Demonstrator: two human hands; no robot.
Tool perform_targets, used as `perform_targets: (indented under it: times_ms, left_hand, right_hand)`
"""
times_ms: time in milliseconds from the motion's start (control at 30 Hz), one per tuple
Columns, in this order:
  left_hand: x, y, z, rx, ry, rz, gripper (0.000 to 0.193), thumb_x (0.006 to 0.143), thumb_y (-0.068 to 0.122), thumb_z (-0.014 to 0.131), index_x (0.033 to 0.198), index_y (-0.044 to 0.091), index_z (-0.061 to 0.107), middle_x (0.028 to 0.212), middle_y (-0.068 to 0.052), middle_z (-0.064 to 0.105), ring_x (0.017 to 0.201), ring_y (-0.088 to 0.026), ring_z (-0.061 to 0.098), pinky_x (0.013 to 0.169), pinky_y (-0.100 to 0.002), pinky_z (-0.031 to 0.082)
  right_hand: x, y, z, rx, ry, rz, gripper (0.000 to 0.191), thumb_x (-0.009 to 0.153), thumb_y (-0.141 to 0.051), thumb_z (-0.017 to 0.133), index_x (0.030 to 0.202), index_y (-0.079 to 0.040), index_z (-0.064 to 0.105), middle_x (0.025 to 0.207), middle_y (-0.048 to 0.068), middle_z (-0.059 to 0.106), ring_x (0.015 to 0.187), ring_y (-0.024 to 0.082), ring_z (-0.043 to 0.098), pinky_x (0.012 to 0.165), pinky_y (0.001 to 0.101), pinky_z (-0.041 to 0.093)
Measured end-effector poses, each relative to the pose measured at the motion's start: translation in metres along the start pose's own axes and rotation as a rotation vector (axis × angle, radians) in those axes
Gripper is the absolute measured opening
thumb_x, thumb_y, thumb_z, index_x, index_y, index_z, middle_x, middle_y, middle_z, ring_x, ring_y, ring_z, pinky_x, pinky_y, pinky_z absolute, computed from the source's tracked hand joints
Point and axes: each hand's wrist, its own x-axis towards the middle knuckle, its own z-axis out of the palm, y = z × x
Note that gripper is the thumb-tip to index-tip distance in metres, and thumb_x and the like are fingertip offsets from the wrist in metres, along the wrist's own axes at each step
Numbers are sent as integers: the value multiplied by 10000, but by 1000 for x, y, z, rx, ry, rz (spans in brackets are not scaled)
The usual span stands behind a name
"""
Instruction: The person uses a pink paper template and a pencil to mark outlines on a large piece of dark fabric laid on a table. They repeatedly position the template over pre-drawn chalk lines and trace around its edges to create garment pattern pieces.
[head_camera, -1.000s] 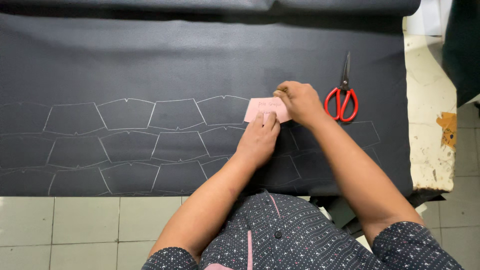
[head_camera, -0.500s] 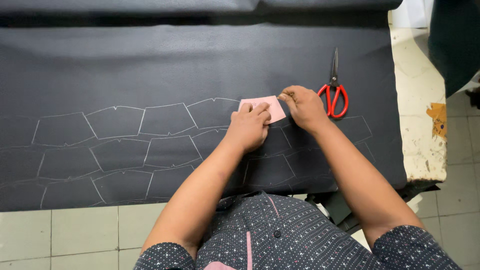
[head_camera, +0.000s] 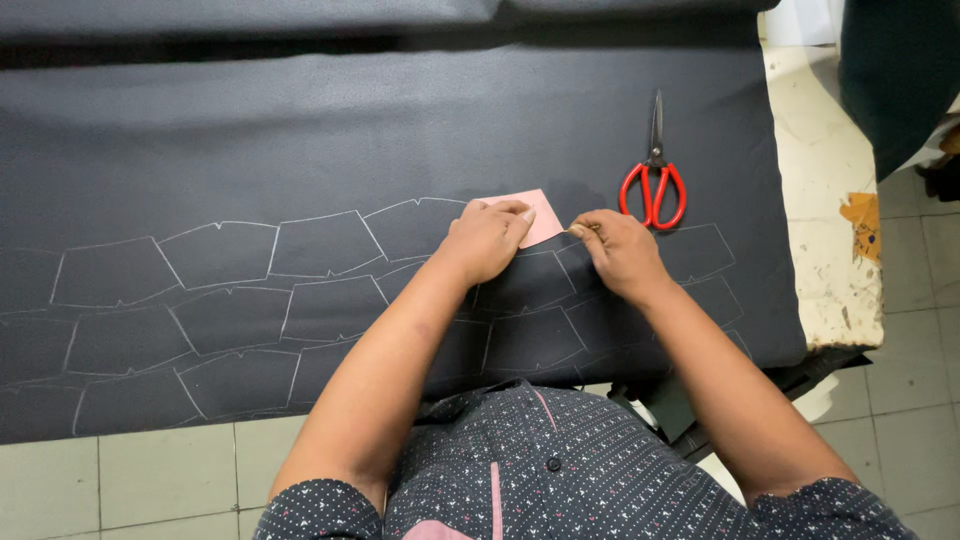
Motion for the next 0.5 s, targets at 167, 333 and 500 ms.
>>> perform_targets:
  times_ms: [167,333,500]
  left_hand:
    - [5,-5,-2,-130,23,2,634,1010,567,323,1020,135,788,1294,31,701,1315,-321,484,1121,-441,384]
    - [5,-6,-2,-140,7,-29,583,994,579,333,996,198,774,1095,12,755,1257,-308,524,1094,-436,404]
    - [4,-4,-5,-149,4,-26,575,993,580,329,978,207,766,1048,28,764,1238,-292,536,1088,-425,416]
  right_hand:
    - [-5,-11,20,37,41,-164,158,968,-211,702,1031,-67,715,980,100,728,898,330,672,796,416,526]
    - [-5,-21,33,86,2,-189,127,968,-192,693,1011,-73,700,951,96,716,891,327,666,815,419,514]
    - [-3,-24,32,115,-10,-179,121,974,-194,690,1007,-78,696,936,91,709,872,321,661,821,410,507]
